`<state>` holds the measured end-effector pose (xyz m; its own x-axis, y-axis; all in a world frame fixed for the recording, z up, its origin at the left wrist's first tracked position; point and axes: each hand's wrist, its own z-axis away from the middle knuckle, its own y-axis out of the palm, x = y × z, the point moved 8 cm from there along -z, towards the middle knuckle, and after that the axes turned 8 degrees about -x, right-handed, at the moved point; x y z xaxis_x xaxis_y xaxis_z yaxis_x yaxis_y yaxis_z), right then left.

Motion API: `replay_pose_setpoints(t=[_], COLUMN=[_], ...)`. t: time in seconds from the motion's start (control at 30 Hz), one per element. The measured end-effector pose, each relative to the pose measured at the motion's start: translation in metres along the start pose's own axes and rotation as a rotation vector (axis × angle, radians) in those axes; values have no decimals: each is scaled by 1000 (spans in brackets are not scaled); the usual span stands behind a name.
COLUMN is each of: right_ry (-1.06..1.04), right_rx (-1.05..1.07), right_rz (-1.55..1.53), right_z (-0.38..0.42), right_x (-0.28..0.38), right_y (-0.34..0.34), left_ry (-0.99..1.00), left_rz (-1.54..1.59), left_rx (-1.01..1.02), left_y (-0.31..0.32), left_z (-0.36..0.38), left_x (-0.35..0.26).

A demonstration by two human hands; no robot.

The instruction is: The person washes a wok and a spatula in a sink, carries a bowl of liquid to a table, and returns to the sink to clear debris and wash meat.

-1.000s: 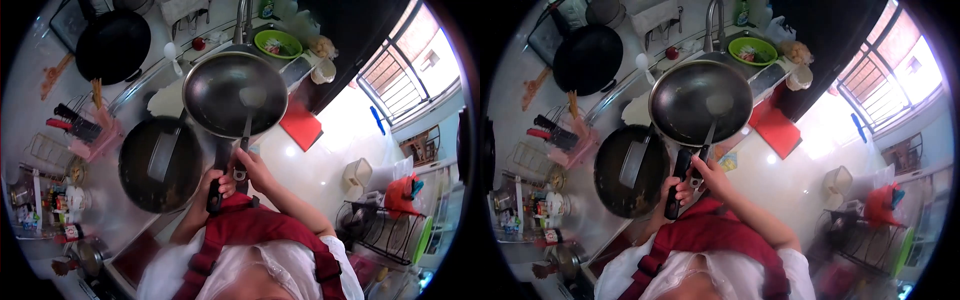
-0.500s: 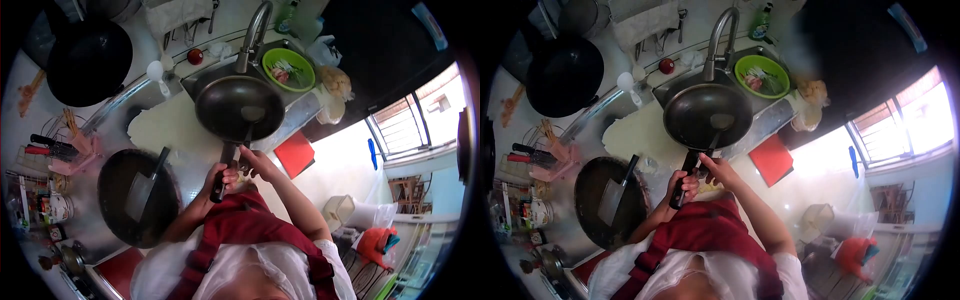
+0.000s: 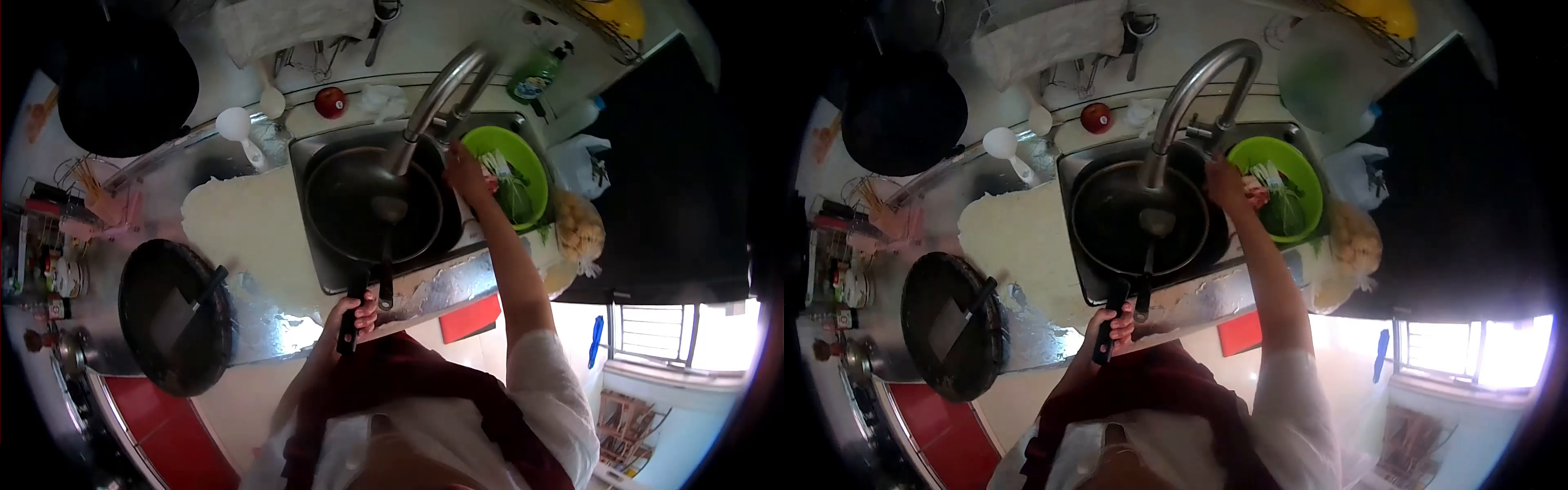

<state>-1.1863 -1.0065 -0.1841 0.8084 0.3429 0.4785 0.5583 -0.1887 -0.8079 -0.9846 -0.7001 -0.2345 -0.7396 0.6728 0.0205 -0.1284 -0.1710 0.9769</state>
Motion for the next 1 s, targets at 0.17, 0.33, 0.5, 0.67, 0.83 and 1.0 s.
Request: replay_pose_setpoints(t=[0.17, 0.33, 0.5, 0.67, 0.83, 1.0], right_ry=[-17, 65, -25, 632, 864, 872], right_rx=[-113, 191, 89, 294, 479, 475], right_rz=[-163, -140, -49, -1000, -1534, -1652], right_z=[-101, -103, -83, -24, 14, 27], right_x=[-22, 1, 25, 33, 79, 93], right_y=[52, 91, 49, 77, 113, 112], left_ry=[39, 53, -67, 88, 260, 438], left_rz=[152, 129, -386, -1703, -2231, -865], left_rx=[-117, -221, -640, -907, -930, -634], left_y=[-11, -6, -5, -15, 44, 22], left_z=[-19, -20, -2, 9, -7, -66], left_x=[-3, -16, -30, -83, -117, -147])
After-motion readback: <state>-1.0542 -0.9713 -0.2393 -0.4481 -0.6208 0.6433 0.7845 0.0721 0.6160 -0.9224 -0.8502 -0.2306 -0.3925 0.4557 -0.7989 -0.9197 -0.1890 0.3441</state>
